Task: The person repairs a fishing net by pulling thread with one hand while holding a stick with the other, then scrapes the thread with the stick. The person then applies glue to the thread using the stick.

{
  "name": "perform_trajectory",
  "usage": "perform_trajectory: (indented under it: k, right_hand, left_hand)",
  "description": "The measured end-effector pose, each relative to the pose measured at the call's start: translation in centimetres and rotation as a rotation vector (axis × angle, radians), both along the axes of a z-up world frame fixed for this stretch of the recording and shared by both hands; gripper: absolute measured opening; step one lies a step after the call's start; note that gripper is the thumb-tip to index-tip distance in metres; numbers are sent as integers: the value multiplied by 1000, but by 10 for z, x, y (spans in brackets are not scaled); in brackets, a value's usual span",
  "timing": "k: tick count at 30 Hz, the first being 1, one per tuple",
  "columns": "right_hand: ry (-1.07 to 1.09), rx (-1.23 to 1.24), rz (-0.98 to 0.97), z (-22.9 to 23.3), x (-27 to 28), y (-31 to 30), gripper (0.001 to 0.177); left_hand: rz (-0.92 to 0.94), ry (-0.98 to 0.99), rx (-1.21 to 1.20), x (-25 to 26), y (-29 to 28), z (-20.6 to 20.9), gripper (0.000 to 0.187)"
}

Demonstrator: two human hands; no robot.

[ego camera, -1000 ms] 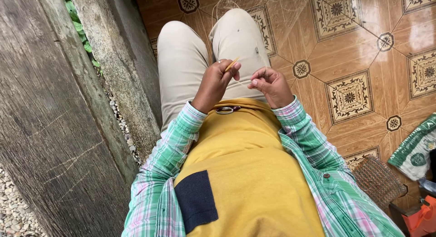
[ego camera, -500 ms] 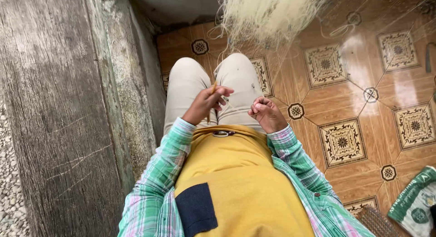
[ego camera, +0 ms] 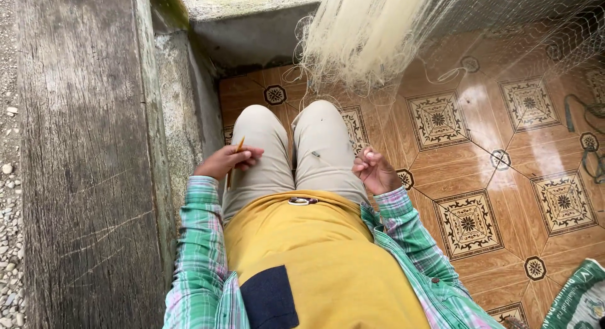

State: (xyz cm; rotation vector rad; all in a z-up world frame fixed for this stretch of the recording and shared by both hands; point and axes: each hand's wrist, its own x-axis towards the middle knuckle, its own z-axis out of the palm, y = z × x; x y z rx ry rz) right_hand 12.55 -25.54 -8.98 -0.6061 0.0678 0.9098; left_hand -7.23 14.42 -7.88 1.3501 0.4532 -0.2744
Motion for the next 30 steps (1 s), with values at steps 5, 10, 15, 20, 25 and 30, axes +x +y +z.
perform_trajectory:
  k: [5,10,15,20,25,30]
  right_hand:
    - [2,-42,-52,2,20,-12,6]
    - [-183,-150,-93,36,14,10,8]
    - [-309,-224,-168,77,1,46,11]
    - [-397,-238,-193,107,-12,69,10]
    - [-530,-241,-191,132,-19,81,11]
    - [-582,-251,-176,161,-32,90,11]
  left_hand:
    - [224,-70,-114,-4,14,-19,38]
    - [534,-128,215,15,31,-60,32]
    - [409,-11,788,22,-4,31,47]
    - [416,-359,838,29,-46,78,31]
    - [336,-473,842,34,-89,154,31]
    - [250,-487,957,31,-105,171,36]
